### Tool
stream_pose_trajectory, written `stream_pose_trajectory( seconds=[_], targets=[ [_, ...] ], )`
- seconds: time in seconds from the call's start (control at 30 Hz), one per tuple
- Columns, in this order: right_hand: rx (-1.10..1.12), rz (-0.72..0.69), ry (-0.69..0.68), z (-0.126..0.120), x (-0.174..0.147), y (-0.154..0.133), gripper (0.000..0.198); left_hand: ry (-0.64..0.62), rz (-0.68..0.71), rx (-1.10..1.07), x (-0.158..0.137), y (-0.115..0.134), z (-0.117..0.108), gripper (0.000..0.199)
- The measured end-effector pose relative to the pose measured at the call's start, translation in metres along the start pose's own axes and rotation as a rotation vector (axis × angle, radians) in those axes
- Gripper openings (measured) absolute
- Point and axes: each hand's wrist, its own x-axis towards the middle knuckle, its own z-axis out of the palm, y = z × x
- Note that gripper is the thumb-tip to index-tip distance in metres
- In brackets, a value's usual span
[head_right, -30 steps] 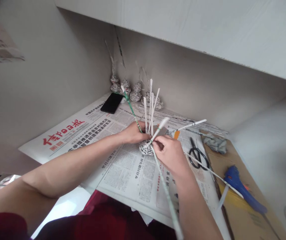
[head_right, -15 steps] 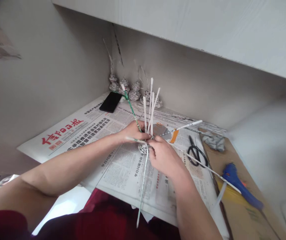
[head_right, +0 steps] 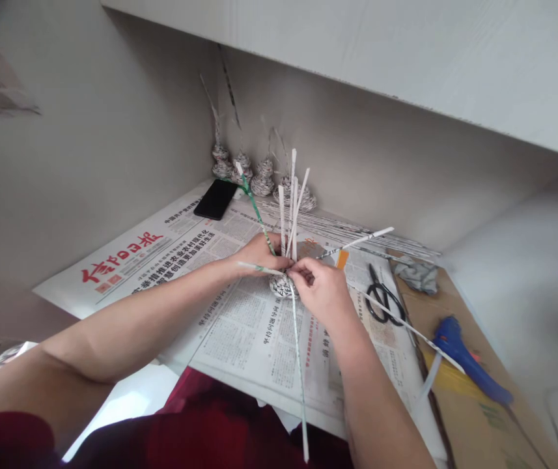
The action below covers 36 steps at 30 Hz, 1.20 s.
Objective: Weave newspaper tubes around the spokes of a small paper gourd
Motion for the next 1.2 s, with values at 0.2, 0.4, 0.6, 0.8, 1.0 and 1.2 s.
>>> stream_pose_trajectory(
  seconds=[0.2, 0.4, 0.6, 0.8, 1.0, 1.2],
  targets=[
    [-0.076, -0.128, -0.003, -0.004, 0.000, 0.002, 0.011, 0.016, -0.016, 0.062, -0.001, 0.003, -0.002, 0.014],
    [-0.104, -0.164, 0.058, 0.002, 0.002, 0.005, 0.010, 0.018, -0.013, 0.094, -0.001, 0.004, -0.003, 0.018],
    [-0.247, -0.170, -0.159, -0.006, -0.003, -0.008, 0.029, 0.030, -0.022, 0.091, -0.001, 0.004, -0.003, 0.018],
    [-0.442, -0.068, -0.307, -0.014, -0.010, -0.020, 0.033, 0.004, -0.023, 0.006, -0.004, 0.003, 0.004, 0.020],
    [-0.314, -0.066, -0.295, -0.012, -0.014, -0.014, 0.026, -0.040, -0.028, -0.100, -0.003, 0.000, 0.003, 0.018],
    [-0.168, -0.073, -0.197, -0.002, -0.011, -0.011, 0.033, -0.048, -0.048, -0.051, -0.001, -0.003, 0.002, 0.017]
  ],
)
